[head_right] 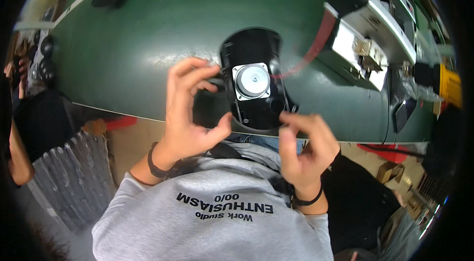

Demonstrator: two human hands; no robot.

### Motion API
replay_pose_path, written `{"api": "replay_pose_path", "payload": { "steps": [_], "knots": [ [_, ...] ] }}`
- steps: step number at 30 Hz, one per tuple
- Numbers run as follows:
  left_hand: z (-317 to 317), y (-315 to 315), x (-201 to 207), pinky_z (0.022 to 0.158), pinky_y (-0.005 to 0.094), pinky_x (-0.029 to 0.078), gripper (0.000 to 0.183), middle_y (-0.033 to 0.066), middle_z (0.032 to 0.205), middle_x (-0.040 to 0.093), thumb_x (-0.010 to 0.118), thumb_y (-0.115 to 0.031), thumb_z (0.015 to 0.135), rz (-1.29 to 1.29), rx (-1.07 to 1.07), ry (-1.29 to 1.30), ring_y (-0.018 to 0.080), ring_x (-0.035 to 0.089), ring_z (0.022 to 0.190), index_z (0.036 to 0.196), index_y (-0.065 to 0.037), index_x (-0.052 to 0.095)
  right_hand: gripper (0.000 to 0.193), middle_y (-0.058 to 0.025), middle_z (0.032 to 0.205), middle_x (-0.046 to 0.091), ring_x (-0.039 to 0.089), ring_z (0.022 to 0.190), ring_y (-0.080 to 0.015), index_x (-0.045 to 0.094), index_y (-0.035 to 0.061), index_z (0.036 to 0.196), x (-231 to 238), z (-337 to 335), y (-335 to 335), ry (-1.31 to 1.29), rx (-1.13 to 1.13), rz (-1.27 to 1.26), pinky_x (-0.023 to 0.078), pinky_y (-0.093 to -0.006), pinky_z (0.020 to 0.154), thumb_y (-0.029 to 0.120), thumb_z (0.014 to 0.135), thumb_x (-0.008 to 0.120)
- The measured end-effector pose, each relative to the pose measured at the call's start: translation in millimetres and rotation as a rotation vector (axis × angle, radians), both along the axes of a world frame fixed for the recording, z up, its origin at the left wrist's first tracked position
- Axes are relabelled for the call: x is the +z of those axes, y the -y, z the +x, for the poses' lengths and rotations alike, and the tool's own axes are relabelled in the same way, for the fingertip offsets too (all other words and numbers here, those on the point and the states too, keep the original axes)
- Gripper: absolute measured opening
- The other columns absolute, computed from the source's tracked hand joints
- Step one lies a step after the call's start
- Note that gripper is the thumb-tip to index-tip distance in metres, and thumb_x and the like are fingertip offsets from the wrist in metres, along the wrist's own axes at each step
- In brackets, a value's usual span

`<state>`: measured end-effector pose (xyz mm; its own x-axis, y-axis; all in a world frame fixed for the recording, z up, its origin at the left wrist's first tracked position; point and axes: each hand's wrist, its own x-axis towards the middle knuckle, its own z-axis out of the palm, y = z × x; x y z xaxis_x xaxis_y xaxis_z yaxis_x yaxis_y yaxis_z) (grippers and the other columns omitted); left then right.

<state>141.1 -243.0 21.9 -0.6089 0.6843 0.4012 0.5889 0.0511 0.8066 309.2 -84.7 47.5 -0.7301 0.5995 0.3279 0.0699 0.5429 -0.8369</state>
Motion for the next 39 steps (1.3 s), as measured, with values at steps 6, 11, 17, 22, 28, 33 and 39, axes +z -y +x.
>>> {"api": "replay_pose_path", "payload": {
  "steps": [6,11,17,22,28,33,39],
  "knots": [
    [6,-8,20,0.104,0.0454,0.049,0.081,0.0232,0.145,0.048,0.088,-0.018,0.07,0.048,-0.105,0.119,0.0346,0.054,0.128,0.141,0.002,0.053,0.017,-0.0071,0.065,0.06,0.053,0.046,-0.0157,0.068,-0.0024,0.075,13,16,-22,-0.397,0.345,-0.235,0.04,-0.0285,0.044,0.01,0.086,0.069],
    [-11,-28,-2,0.098,0.0437,0.052,0.083,0.0168,0.137,0.054,0.091,-0.014,0.061,-0.024,-0.094,0.0,0.0348,0.059,0.122,0.137,-0.006,0.059,0.019,-0.0043,0.073,0.046,0.046,0.06,-0.012,0.057,-0.0026,0.091,41,23,-61,-0.645,0.16,-0.214,0.031,-0.0263,0.051,0.01,0.1,0.047],
    [-12,-39,-1,0.097,0.0414,0.053,0.082,0.0181,0.13,0.056,0.09,-0.011,0.06,0.015,-0.102,-0.04,0.0332,0.061,0.116,0.136,-0.004,0.058,0.007,-0.0095,0.082,0.065,0.055,0.069,-0.0123,0.068,-0.0065,0.089,44,-13,-34,0.006,-0.062,0.041,0.042,-0.0234,0.062,-0.008,0.083,0.07],
    [-15,-40,-1,0.102,0.0436,0.051,0.088,0.0193,0.136,0.055,0.089,-0.009,0.059,0.057,-0.17,-0.011,0.035,0.059,0.122,0.139,-0.003,0.054,0.014,-0.0098,0.087,0.072,0.061,0.07,-0.0147,0.073,-0.0039,0.093,39,-29,-28,0.089,-0.051,0.068,0.046,-0.0256,0.064,-0.006,0.08,0.077],
    [-21,-43,-5,0.106,0.0444,0.049,0.086,0.0197,0.143,0.054,0.087,-0.006,0.059,0.109,-0.28,-0.083,0.0361,0.057,0.128,0.139,-0.005,0.054,0.028,-0.012,0.093,0.075,0.07,0.078,-0.0275,0.074,0.0019,0.097,39,-44,-26,0.246,0.057,0.339,0.055,-0.0346,0.069,0.007,0.074,0.086],
    [-19,-41,-3,0.107,0.0445,0.049,0.084,0.0184,0.144,0.053,0.087,-0.005,0.063,0.131,-0.264,0.014,0.0379,0.055,0.13,0.14,-0.006,0.053,0.037,-0.0113,0.09,0.075,0.071,0.073,-0.0286,0.072,0.0047,0.103,44,-51,-22,0.379,0.027,0.415,0.056,-0.0357,0.066,0.016,0.072,0.089],
    [-25,-39,-8,0.11,0.0453,0.047,0.086,0.0203,0.142,0.058,0.088,-0.016,0.067,0.134,-0.279,-0.028,0.037,0.056,0.132,0.144,0.0,0.051,0.042,-0.0122,0.085,0.075,0.071,0.066,-0.0275,0.072,0.0047,0.106,39,-58,-25,0.397,0.102,0.325,0.056,-0.0345,0.06,0.018,0.071,0.09]
  ]
}}
